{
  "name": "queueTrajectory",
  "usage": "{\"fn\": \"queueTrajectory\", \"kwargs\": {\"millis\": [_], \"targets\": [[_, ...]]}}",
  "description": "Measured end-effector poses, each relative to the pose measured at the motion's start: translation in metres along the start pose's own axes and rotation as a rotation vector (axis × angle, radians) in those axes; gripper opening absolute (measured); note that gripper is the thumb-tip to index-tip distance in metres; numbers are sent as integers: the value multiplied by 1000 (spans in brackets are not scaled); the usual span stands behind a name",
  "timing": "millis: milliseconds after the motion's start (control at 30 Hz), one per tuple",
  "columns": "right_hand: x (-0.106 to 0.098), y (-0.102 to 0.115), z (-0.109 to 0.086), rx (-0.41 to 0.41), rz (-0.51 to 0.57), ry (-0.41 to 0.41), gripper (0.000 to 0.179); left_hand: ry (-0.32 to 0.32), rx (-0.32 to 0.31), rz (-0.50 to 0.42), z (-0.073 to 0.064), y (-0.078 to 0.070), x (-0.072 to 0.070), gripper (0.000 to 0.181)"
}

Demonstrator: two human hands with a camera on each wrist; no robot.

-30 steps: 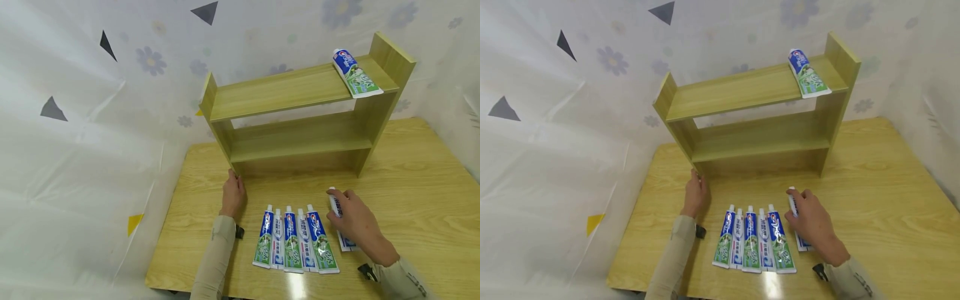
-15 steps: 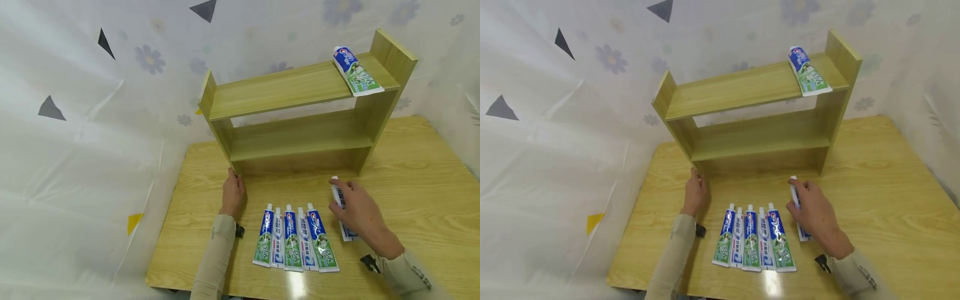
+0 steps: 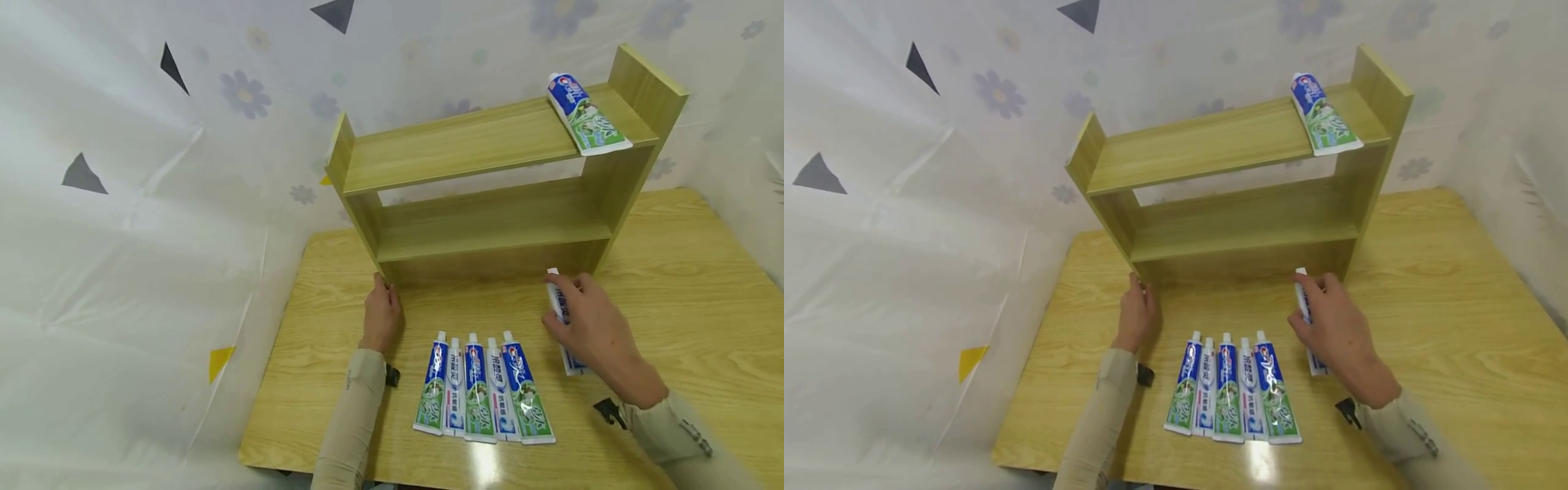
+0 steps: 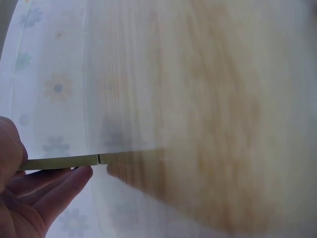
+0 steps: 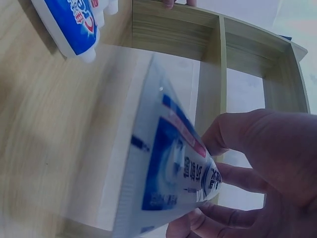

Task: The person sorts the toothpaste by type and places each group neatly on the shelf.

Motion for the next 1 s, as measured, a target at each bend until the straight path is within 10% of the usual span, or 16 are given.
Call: {"fn": "queueTrajectory", "kwargs": {"millis": [1000], "targets": [[-28, 3, 46, -71, -15, -94, 59, -13, -9, 15, 1, -2, -2, 29]]}}
Point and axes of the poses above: each hand's wrist, its own z-axis towards the middle knuckle, its own x-axis out of the palm, y = z × x, the point moved 8 cm from there along z, towards the middle knuckle, and after that the axes turned 11 degrees about -y, right-handed, at the moved point
